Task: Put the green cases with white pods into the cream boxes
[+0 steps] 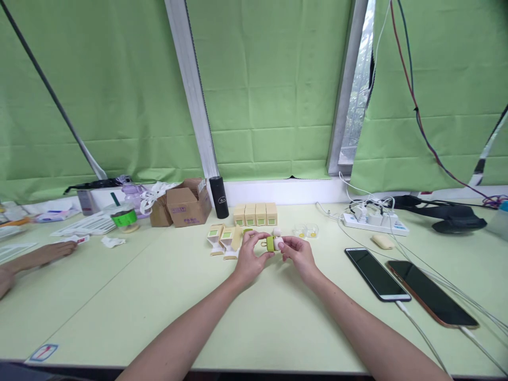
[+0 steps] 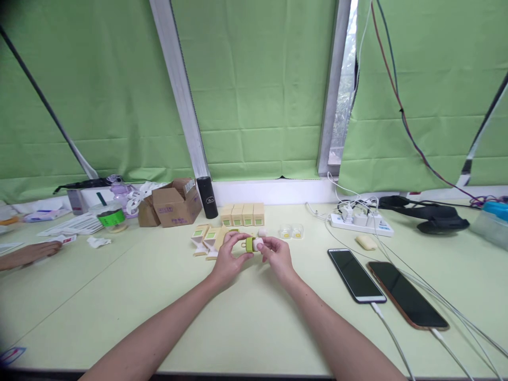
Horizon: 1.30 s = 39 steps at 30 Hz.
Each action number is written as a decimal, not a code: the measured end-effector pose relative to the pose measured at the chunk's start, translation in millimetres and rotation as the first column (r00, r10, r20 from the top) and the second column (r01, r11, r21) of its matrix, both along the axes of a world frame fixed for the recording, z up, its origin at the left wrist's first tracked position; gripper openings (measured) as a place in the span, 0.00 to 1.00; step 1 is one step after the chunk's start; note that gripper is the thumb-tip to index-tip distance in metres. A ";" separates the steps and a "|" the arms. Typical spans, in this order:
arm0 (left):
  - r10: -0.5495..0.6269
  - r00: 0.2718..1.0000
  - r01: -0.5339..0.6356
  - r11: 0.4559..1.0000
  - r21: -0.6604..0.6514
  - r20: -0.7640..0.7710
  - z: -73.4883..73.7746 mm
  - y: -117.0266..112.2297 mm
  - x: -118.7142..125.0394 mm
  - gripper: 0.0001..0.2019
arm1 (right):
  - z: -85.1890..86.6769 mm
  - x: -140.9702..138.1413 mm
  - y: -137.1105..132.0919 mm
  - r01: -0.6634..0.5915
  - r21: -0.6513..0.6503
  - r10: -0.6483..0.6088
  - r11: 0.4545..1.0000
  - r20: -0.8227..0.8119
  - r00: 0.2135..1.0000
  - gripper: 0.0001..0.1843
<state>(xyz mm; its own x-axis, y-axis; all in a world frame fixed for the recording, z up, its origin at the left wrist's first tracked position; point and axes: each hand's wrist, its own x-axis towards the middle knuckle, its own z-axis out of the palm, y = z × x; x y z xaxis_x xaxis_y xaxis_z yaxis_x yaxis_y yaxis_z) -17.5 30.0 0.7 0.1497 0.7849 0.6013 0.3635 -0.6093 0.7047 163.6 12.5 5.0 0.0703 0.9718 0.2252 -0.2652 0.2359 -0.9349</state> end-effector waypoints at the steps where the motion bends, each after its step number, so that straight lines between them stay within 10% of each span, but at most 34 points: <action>1: 0.000 1.000 0.000 1.000 -0.001 -0.001 -0.7 0.6 -0.1 0.22 | -0.1 -0.1 -0.1 -0.002 -0.003 0.002 1.000 0.001 1.000 0.22; 29: -0.001 0.997 0.011 0.992 -0.129 0.079 -0.6 0.7 7.3 0.21 | -5.7 -0.9 -1.7 0.029 0.069 -0.043 0.997 0.204 0.978 0.32; 39: -0.260 0.863 0.415 0.853 -0.315 0.433 2.8 8.5 5.5 0.29 | -5.3 7.7 -5.9 0.157 0.383 -0.321 0.910 0.413 0.853 0.19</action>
<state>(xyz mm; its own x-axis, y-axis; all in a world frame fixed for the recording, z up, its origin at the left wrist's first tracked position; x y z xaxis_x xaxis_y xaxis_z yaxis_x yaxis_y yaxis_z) -12.0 38.5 3.5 0.2819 0.9027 0.3251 -0.1422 -0.2958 0.9446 171.4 6.6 -0.3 0.1007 0.8032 0.5871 0.2770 0.5442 -0.7919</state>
